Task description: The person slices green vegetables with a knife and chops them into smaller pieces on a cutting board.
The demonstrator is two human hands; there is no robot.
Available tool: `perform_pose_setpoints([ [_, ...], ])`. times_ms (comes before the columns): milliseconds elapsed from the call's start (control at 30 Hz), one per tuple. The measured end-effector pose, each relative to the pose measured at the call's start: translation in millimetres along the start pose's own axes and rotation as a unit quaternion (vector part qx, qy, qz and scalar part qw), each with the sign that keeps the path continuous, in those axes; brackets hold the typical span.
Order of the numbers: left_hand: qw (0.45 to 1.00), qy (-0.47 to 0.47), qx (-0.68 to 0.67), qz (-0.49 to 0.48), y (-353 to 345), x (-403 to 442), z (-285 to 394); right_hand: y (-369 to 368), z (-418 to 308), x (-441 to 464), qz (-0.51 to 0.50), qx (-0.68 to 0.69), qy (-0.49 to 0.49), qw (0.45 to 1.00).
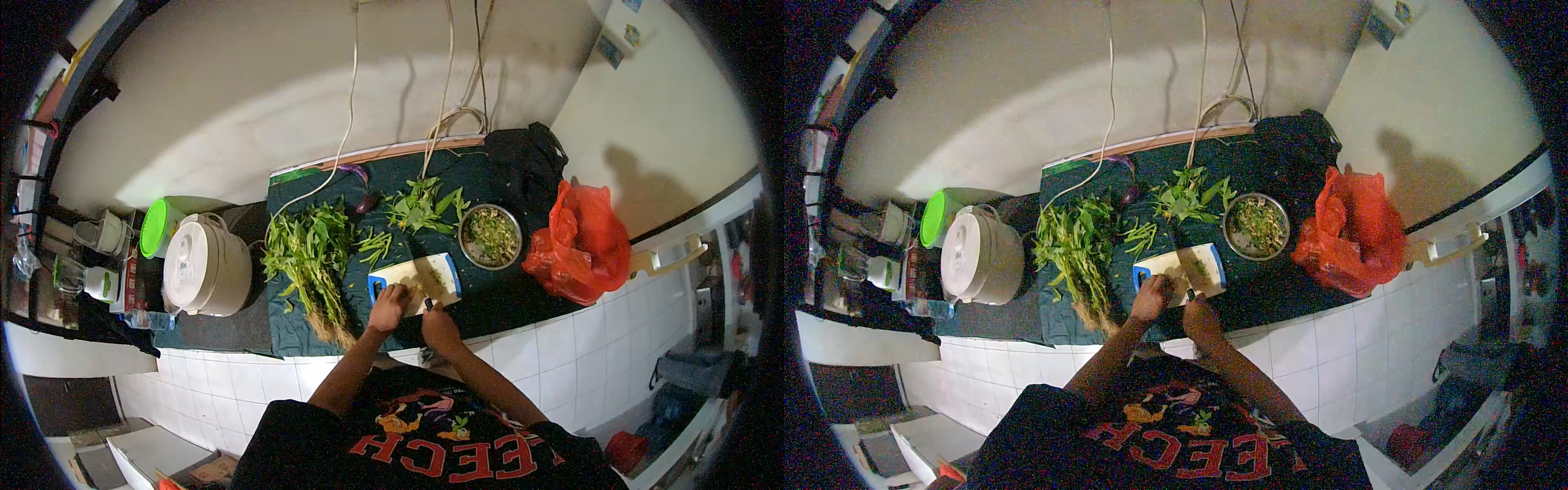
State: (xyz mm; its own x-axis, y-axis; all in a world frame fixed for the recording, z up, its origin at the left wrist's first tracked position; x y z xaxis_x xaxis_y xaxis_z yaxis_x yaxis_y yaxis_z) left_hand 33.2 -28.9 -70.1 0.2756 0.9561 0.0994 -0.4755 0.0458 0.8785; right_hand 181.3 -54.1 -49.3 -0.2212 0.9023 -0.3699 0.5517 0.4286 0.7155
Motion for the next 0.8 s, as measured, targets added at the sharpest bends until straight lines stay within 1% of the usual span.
perform_pose_setpoints([
  [67,1.000,0.015,-0.015,-0.004,0,-2,-1,4,1,1,0.000,0.047,-0.046,0.998],
  [100,1.000,-0.009,0.003,0.000,-6,-2,-6,-2,7,6,0.002,0.046,-0.046,0.998],
  [133,0.999,-0.033,0.021,0.004,-7,-2,-7,-4,9,15,0.055,0.000,0.034,0.998],
  [200,0.999,-0.034,0.024,0.006,-8,-3,-8,-5,7,23,0.104,-0.047,0.115,0.987],
  [267,0.999,-0.035,0.028,0.008,-7,-4,-10,-8,10,39,0.014,-0.033,0.005,0.999],
  [300,0.999,-0.030,0.023,0.003,-6,-3,-10,-12,11,33,0.013,-0.034,0.004,0.999],
  [400,0.999,-0.026,0.019,0.000,-5,-3,-9,-21,9,6,0.045,0.001,0.050,0.998],
  [467,1.000,-0.024,0.020,0.002,-6,-5,-9,-15,5,-8,0.071,0.032,-0.054,0.996],
  [500,0.999,-0.030,0.020,0.015,-5,-5,-9,-13,4,-5,0.071,0.032,-0.054,0.996],
  [567,0.999,-0.038,0.020,0.028,-4,-4,-10,-6,-5,5,0.052,-0.040,0.030,0.997],
  [600,0.999,-0.030,0.017,0.013,-7,-3,-12,-8,0,8,0.054,-0.041,0.029,0.997],
  [667,1.000,-0.024,0.012,-0.001,-12,-2,-15,-12,4,16,0.075,-0.115,0.107,0.985],
  [700,0.999,-0.021,0.026,-0.004,-12,-2,-15,-10,1,12,0.075,-0.117,0.106,0.985],
  [800,0.999,-0.018,0.048,-0.006,-10,-2,-14,-15,-9,0,0.045,-0.095,0.063,0.992],
])
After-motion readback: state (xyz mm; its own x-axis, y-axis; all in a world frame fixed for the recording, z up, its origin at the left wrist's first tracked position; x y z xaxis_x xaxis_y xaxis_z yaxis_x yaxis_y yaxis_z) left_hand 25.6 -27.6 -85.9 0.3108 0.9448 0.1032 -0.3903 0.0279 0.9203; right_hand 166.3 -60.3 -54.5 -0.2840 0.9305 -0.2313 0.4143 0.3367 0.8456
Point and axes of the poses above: each hand's wrist, its own x-axis towards the middle knuckle, its own y-axis out of the back of the hand, z = x × y, the point moved 4 cm from there along x, towards the middle knuckle, and after that the axes turned 8 degrees about y, right-handed, at the moved point
